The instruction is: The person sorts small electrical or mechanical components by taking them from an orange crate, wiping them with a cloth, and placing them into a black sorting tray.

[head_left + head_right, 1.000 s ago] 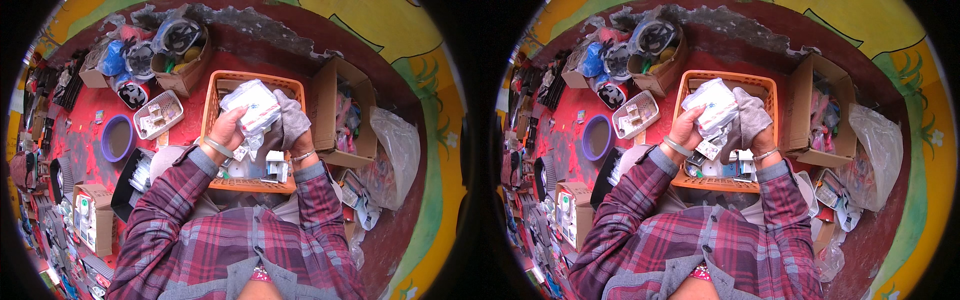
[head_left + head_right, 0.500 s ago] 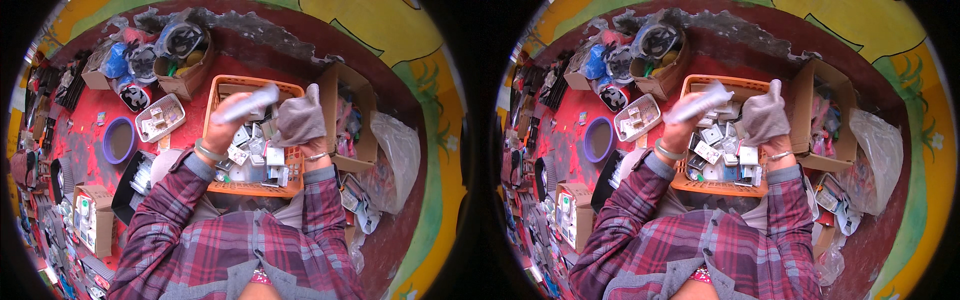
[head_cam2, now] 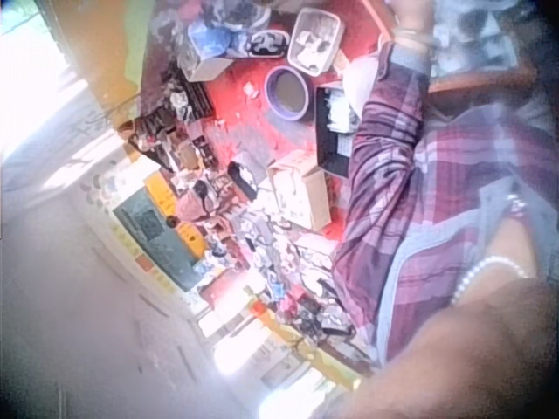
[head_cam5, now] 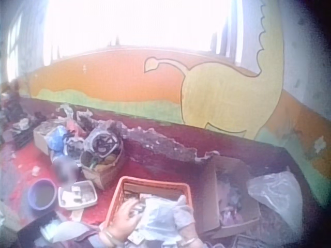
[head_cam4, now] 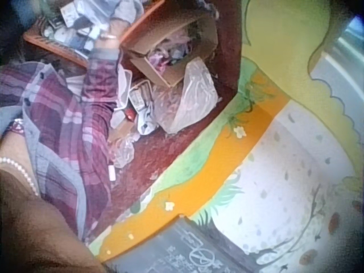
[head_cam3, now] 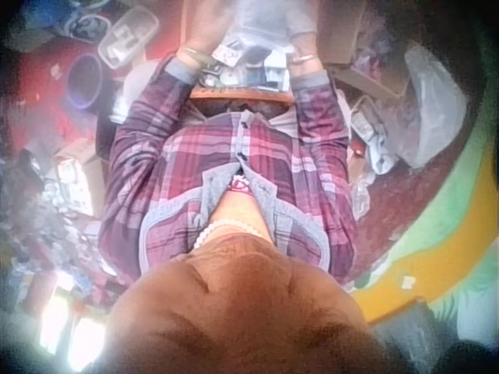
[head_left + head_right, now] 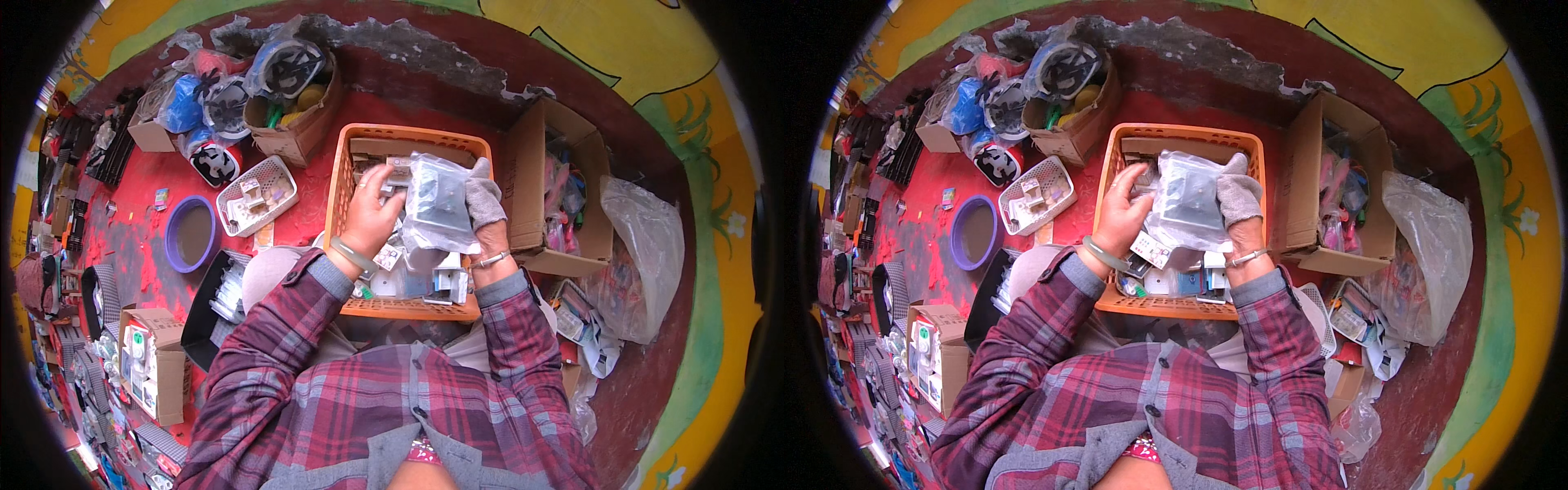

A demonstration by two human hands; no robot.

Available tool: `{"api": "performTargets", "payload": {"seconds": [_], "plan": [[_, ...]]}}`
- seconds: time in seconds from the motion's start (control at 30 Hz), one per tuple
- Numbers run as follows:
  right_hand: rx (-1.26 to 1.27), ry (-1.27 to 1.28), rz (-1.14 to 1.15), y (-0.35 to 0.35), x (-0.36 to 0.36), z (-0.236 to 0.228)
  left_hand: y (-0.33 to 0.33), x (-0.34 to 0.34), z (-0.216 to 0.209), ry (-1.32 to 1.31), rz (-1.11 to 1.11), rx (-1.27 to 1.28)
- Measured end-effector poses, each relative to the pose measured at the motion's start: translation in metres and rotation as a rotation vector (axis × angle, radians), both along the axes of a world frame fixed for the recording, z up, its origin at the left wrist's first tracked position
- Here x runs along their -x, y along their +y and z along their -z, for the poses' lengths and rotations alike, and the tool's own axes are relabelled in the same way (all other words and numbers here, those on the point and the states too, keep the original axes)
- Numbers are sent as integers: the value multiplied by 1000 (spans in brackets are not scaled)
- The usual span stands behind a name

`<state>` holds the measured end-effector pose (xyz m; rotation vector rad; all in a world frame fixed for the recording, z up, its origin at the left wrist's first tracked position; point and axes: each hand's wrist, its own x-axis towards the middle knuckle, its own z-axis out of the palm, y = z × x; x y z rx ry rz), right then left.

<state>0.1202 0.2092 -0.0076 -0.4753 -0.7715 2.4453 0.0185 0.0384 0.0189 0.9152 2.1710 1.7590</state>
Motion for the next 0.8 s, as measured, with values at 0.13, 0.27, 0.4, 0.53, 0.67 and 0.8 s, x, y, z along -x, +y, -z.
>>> {"api": "performTargets", "payload": {"seconds": [0.13, 0.27, 0.4, 0.53, 0.67, 0.8], "plan": [[-403, -223, 102, 12, 1, 12, -1, 4, 4, -887, 308, -239], [-374, -352, 117, -8, 7, -12, 4, -18, -20, -1010, 574, -315], [-217, -245, 32, -8, 4, -15, 4, -24, -14, -1047, 476, -385], [-235, 18, -36, 0, -2, -43, 1, -15, -16, -940, 416, -355], [-2877, -1128, 454, -3, -5, -57, -1, -9, -4, -840, 376, -328], [-1677, -371, 150, -55, 4, -47, 6, -14, 29, -662, 462, -194]]}}
